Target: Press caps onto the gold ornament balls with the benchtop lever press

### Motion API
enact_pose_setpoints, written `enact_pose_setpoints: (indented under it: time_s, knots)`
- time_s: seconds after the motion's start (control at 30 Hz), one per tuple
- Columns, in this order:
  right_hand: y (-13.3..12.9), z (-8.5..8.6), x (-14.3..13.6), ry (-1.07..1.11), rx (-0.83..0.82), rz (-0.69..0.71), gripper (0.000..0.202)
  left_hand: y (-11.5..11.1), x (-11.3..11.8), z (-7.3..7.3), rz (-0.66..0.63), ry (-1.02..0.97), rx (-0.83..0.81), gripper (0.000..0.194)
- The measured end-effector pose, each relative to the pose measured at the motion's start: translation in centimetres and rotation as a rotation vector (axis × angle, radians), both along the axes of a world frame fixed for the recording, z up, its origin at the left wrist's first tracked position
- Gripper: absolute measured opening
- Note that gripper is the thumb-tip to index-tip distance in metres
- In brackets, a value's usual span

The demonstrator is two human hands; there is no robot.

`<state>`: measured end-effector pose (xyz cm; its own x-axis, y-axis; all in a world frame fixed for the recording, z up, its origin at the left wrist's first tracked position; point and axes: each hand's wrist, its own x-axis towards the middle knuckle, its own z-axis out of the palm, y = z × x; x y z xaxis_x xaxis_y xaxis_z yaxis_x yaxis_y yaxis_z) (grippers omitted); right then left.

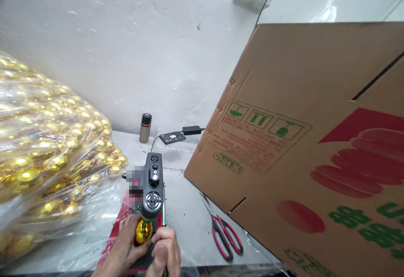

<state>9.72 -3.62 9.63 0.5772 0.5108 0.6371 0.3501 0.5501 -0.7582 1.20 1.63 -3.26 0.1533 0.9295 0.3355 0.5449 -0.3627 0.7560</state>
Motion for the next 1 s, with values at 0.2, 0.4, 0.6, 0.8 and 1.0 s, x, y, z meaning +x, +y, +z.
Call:
enact_pose_setpoints:
  time_s: [0.2,0.4,0.6,0.8,1.0]
  knots:
    - [0.2,-1.0,0.4,-0.029,0.027,-0.010,0.048,0.0,0.2,0.0,-0.013,-0.002,-0.024,0.049]
    - [0.7,-1.7,1.0,-0.076,0.073,-0.015,0.046,-0.2,0.1,0.2,0.012,-0.023,-0.011,0.048]
    - [1.1,-2.9,1.3,-0.159,0.138,-0.068,0.046,-0.2,0.0,0.6,0.025,-0.025,-0.019,0.046]
    - [1.0,-4.4,1.6,-0.276,0.123,-0.064,0.041,-0.2,-0.2,0.8,-0.008,-0.023,-0.036,0.046]
    - [1.0,-3.9,3.7,-0.479,0.171,0.012,0.041,-0.3,-0.4,1.4,-0.019,-0.005,-0.024,0.043]
